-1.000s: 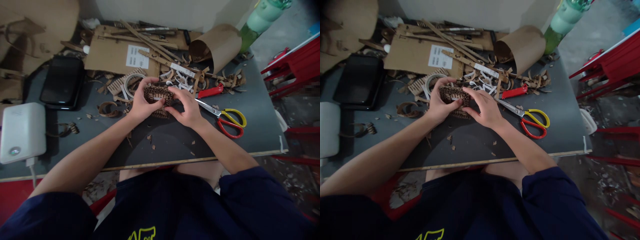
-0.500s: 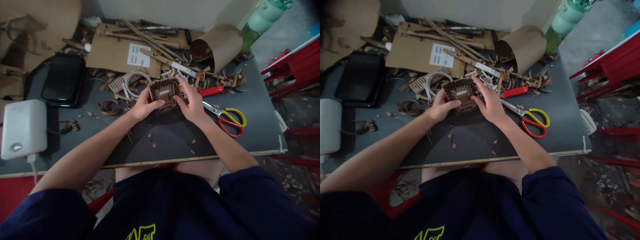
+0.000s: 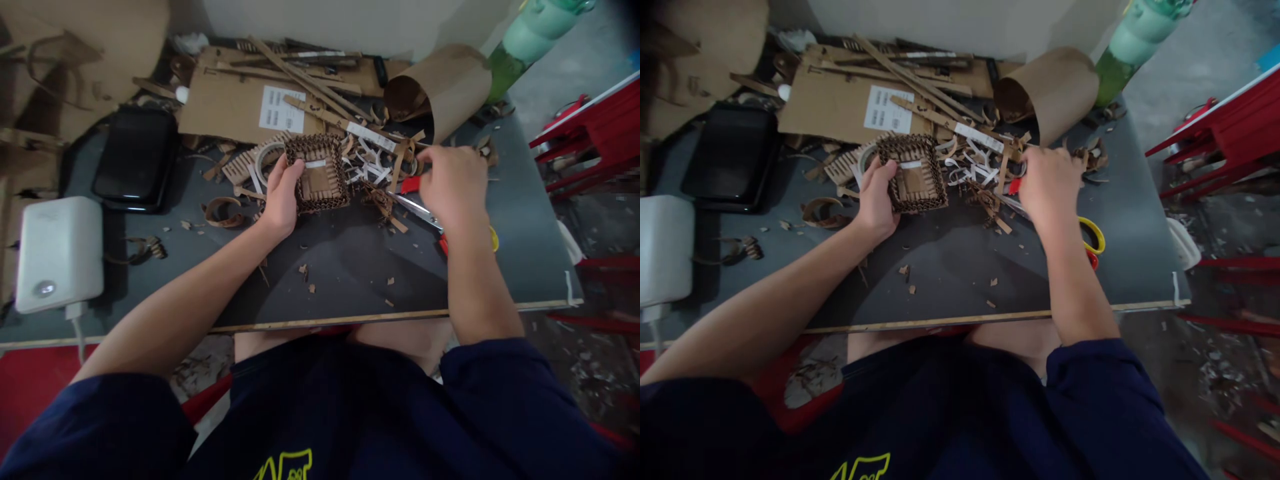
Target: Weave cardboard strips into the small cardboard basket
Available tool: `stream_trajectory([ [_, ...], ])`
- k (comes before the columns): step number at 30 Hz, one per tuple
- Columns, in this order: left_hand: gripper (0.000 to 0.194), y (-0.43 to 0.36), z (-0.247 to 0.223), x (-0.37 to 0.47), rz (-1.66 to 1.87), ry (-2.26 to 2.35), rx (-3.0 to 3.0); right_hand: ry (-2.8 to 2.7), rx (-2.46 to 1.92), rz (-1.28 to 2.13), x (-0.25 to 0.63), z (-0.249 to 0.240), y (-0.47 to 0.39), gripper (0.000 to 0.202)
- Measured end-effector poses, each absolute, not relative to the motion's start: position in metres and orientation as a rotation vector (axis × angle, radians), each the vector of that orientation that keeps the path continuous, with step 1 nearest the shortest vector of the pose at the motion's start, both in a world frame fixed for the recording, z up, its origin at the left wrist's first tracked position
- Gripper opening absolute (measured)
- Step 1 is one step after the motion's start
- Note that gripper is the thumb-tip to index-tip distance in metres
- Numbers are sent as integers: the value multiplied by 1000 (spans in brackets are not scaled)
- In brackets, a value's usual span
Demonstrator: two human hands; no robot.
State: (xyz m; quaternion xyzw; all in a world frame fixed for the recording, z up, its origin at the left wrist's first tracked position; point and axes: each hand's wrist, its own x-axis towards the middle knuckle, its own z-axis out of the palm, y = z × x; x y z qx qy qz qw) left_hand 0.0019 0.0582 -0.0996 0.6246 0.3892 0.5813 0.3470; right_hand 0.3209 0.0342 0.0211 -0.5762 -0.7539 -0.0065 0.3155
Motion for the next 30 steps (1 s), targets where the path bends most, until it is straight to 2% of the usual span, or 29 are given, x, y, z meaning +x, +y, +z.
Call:
stream_trajectory([
  [4,61,62,-108,0,1479,1121,1427,-2180,-1659,-10,352,18,42,27],
  [9,62,40,-78,13,1474,1179,1158,-2374,-2065,-78,315,50,19,16],
  [13,62,37,-70,13,1436,1152,1085,-2207,-2258,-433,294,84,-3,26],
  [16,60,44,-79,9,1404,1136,1093,-2001,-2182,-462,289,94,-11,29],
  [19,63,51,-89,5,1381,1141,1099,-1867,-2058,-312,282,88,-9,34],
  [24,63,56,-102,-2,1403,1164,1205,-2057,-1764,-81,264,70,-10,35],
  [30,68,54,-98,0,1451,1136,1254,-2334,-1503,18,247,63,-23,62],
])
